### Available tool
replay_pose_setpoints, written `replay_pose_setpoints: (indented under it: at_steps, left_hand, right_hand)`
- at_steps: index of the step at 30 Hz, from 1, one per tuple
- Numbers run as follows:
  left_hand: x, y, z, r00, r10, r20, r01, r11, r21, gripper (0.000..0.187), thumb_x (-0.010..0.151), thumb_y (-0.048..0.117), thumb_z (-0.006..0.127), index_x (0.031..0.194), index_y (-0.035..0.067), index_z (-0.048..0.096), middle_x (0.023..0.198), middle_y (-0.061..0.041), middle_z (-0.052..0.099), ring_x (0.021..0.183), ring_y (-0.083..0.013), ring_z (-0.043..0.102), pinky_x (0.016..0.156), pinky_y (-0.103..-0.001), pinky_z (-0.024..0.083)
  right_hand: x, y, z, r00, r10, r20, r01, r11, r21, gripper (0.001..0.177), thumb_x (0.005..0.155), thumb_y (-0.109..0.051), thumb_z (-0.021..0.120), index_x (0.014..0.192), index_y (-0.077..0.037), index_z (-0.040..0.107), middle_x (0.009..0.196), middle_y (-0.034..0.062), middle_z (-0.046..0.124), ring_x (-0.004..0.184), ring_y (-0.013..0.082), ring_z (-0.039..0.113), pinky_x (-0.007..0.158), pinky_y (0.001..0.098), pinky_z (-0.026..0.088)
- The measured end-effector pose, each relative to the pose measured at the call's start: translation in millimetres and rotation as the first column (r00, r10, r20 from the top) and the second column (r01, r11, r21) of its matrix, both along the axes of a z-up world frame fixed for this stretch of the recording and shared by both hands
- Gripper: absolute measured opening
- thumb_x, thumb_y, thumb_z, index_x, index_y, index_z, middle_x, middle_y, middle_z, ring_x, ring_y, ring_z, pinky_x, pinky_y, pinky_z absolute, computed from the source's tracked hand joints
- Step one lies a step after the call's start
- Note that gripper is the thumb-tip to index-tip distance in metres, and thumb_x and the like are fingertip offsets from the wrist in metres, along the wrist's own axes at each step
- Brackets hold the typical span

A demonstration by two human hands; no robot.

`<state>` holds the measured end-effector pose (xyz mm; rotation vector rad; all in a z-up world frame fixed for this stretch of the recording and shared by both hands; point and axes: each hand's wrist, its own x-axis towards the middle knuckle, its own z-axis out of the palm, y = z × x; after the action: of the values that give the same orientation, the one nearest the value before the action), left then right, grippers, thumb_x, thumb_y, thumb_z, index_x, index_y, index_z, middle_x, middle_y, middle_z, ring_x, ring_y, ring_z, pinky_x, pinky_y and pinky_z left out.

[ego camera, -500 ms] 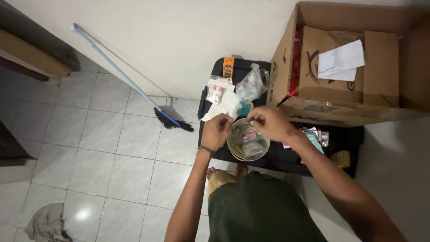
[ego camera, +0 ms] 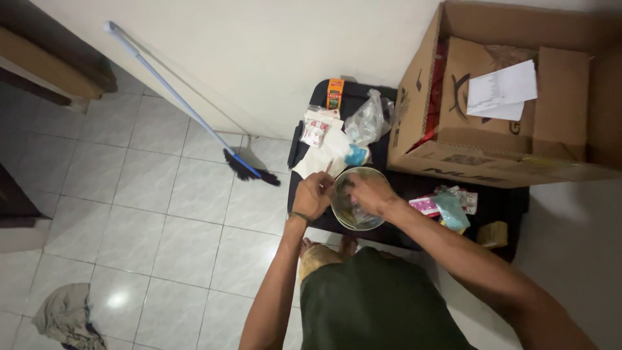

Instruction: The person sorts through packets of medication, a small box, and several small plastic bags, moving them between a small container and a larger cardboard box.

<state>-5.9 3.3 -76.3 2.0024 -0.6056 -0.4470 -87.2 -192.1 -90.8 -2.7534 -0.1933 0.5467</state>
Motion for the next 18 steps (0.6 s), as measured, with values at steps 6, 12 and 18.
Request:
replay_pose_setpoints:
  at_steps: [6, 12, 18]
  left_hand:
    - [0.4, 3.5, 4.2, 1.000, -0.011, -0.006, 0.011, 0.999, 0.030, 0.019, 0.080, 0.012, 0.074, 0.098, 0.004, 0.072, 0.088, -0.016, 0.076, 0.081, -0.0302, 0.076, 0.074, -0.038, 0.059]
    - [-2.9, 5.9, -1.1, 0.999, 0.013, -0.049, -0.013, 1.000, 0.008, 0.020, 0.082, 0.013, 0.073, 0.100, 0.003, 0.072, 0.088, -0.016, 0.076, 0.080, -0.0288, 0.076, 0.074, -0.036, 0.060]
    - [-3.4, 7.1, 2.4, 0.998, -0.006, -0.070, 0.007, 1.000, 0.021, 0.018, 0.084, 0.013, 0.073, 0.098, 0.002, 0.073, 0.088, -0.015, 0.077, 0.080, -0.0276, 0.076, 0.073, -0.035, 0.060]
  right_hand:
    - [0.7, -5.5, 11.6, 0.998, -0.007, 0.063, 0.006, 1.000, 0.024, 0.017, 0.087, -0.016, 0.067, 0.101, -0.011, 0.074, 0.117, 0.0120, 0.064, 0.103, 0.0326, 0.068, 0.087, 0.0452, 0.055]
    - [10.2, -2.8, -3.0, 0.999, 0.036, 0.028, -0.036, 0.999, 0.002, 0.027, 0.081, -0.012, 0.069, 0.107, -0.009, 0.074, 0.112, 0.0146, 0.071, 0.104, 0.0350, 0.069, 0.088, 0.0467, 0.055]
    - [15.3, 10.9, -26.8, 0.983, 0.064, -0.175, -0.087, 0.989, -0.123, 0.024, 0.080, -0.017, 0.072, 0.102, -0.008, 0.077, 0.104, 0.0171, 0.074, 0.104, 0.0342, 0.070, 0.089, 0.0456, 0.056]
